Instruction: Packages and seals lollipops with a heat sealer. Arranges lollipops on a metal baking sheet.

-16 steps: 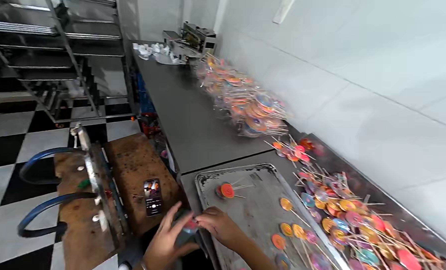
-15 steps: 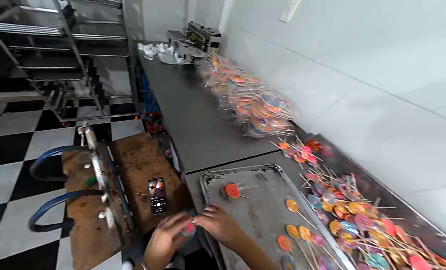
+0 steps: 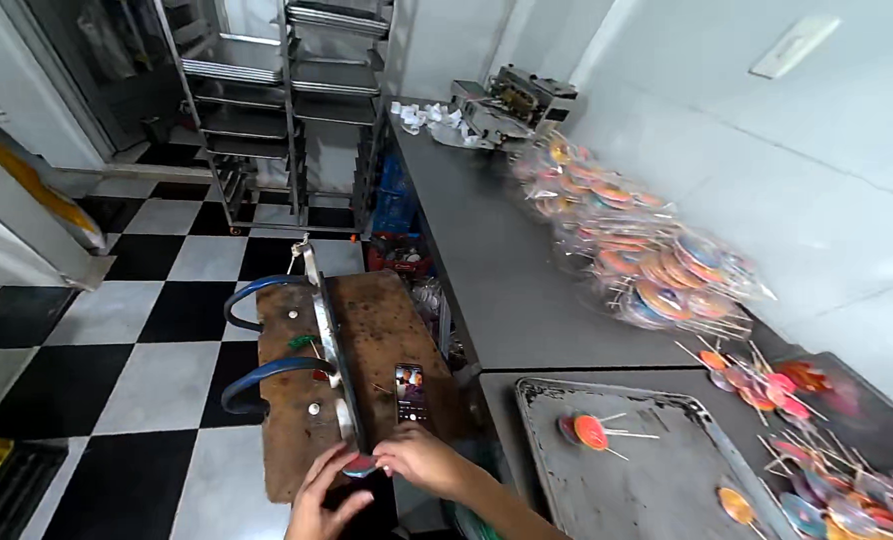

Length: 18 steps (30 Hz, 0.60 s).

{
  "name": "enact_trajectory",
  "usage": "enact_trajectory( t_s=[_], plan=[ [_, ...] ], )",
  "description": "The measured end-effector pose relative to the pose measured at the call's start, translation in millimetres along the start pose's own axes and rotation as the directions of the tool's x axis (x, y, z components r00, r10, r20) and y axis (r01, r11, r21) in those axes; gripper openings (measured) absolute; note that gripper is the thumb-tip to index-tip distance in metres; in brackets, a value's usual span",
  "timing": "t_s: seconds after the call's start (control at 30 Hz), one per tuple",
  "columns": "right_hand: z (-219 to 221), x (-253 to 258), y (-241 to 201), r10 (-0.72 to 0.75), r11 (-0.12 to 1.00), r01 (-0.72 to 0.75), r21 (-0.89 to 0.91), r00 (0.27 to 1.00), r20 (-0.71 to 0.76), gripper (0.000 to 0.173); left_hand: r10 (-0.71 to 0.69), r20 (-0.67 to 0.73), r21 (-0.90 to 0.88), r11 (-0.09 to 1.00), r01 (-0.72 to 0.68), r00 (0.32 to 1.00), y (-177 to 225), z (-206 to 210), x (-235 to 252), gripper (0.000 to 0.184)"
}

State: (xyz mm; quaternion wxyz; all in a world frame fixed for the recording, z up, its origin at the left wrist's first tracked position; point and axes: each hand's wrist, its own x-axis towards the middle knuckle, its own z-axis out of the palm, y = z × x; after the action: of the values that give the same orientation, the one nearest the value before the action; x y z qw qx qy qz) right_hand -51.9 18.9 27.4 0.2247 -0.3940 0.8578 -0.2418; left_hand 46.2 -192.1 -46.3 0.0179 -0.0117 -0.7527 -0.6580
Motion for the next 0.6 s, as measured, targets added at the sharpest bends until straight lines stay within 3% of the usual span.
enact_trajectory(
  t_s=[0.03,0.07,0.13,0.17,0.2,0.23,0.27,0.3,0.37,0.43,0.53,0.57,0.6],
  plan=[
    [-3.7,18.3,-5.8,0.128,0.985,-0.141,0.102,0.983,0.132,0.036,-0.014,-0.1,0.076,0.997,0.021,0.995,-11.2,-6.9,7.8,0.033],
    [-5.0,39.6,-11.1,0.282,0.943,-0.308,0.127,0.941,0.187,0.043,-0.123,-0.176,0.041,0.99,0.132,0.977,-20.5,-11.3,20.9,0.025],
    [-8.2,85.9,-19.5,0.578,0.813,-0.582,0.018,0.811,0.09,0.055,-0.437,-0.234,-0.203,0.895,0.396,0.868,-32.3,-14.6,60.3,0.033],
    [-10.3,106.5,-21.2,0.665,0.746,-0.665,-0.026,0.746,0.024,0.061,-0.587,-0.221,-0.397,0.784,0.478,0.779,-35.1,-14.6,81.5,0.03],
    [-12.8,122.5,-22.1,0.711,0.701,-0.711,-0.052,0.703,-0.026,0.069,-0.696,-0.184,-0.607,0.636,0.477,0.694,-36.2,-15.1,99.1,0.022],
    [-15.5,133.8,-22.9,0.737,0.67,-0.738,-0.073,0.674,-0.051,0.079,-0.749,-0.129,-0.767,0.491,0.414,0.65,-37.6,-16.8,110.6,0.016],
    [-17.6,141.3,-21.1,0.746,0.657,-0.748,-0.095,0.663,-0.054,0.084,-0.761,-0.091,-0.855,0.391,0.342,0.643,-37.4,-18.3,116.6,0.017],
    [-18.6,144.3,-17.4,0.745,0.66,-0.744,-0.104,0.666,-0.042,0.084,-0.741,-0.054,-0.873,0.36,0.329,0.669,-37.8,-19.4,117.0,0.023],
    [-15.1,141.1,-11.2,0.714,0.693,-0.715,-0.087,0.698,-0.052,0.075,-0.707,-0.001,-0.728,0.485,0.484,0.707,-42.2,-22.4,109.7,0.035],
    [-10.4,137.1,-11.2,0.683,0.72,-0.687,-0.098,0.727,-0.074,0.067,-0.728,0.014,-0.594,0.545,0.592,0.685,-41.3,-23.8,109.8,0.03],
    [0.0,132.9,-10.8,0.674,0.72,-0.683,-0.117,0.73,-0.112,0.06,-0.723,0.074,-0.826,0.342,0.448,0.687,-42.3,-28.8,111.3,0.027],
    [1.9,130.6,-12.3,0.65,0.738,-0.666,-0.108,0.745,-0.148,0.058,-0.694,0.069,-0.806,0.385,0.451,0.717,-43.3,-31.3,110.6,0.031],
    [3.0,125.3,-14.1,0.614,0.767,-0.635,-0.091,0.768,-0.181,0.057,-0.67,0.023,-0.67,0.54,0.509,0.742,-44.8,-33.0,109.3,0.033]
  ],
)
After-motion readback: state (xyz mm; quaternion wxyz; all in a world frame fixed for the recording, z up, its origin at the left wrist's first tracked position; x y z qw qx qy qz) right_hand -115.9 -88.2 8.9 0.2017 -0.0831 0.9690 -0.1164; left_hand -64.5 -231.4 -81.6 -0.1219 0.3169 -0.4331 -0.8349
